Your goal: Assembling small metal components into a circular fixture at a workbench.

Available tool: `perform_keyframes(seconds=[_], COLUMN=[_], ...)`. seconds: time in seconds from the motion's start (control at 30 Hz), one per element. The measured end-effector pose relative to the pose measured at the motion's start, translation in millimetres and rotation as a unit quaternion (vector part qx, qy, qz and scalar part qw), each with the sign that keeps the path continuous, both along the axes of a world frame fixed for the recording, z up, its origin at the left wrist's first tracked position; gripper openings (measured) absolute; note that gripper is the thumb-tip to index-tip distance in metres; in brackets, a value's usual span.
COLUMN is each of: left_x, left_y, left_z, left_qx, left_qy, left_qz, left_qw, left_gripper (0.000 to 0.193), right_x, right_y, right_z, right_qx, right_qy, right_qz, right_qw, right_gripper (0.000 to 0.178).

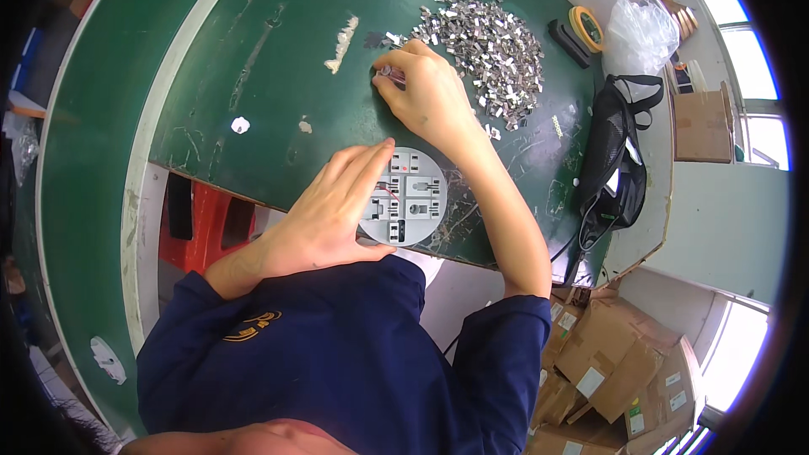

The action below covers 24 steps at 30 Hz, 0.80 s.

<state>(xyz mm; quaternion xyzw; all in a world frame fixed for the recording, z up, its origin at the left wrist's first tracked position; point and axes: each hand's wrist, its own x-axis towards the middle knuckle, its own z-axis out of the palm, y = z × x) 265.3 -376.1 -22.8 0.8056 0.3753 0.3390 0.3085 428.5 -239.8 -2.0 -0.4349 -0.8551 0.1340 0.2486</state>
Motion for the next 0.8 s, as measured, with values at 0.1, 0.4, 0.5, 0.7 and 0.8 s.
perform_keyframes(seconds=[0.1,0.4,0.5,0.7,0.8], left_x=[-1.1,-14.4,-12.7,-15.1,-15.3], left_y=[-0.1,17.6,18.3,18.6,26.4], left_z=[0.0,8.1,7.0,6.7,9.6], left_qx=[-0.002,-0.036,-0.044,-0.025,-0.083], left_qy=[0.001,-0.07,-0.085,-0.119,-0.173], left_qz=[-0.001,0.057,0.074,0.115,0.132], left_qw=[1.0,0.995,0.993,0.986,0.972], left_gripper=[0.11,0.085,0.075,0.051,0.042], right_x=[-3.3,0.6,4.1,8.9,7.4], right_y=[-0.7,-8.3,-1.5,-6.1,-23.4], right_z=[3.7,18.8,8.0,17.6,36.4], right_qx=[-0.031,-0.094,-0.051,-0.074,-0.087], right_qy=[0.01,0.053,-0.008,-0.017,-0.007], right_qz=[-0.002,-0.034,0.004,0.007,-0.006], right_qw=[0.999,0.994,0.999,0.997,0.996], right_gripper=[0.017,0.014,0.016,0.013,0.01])
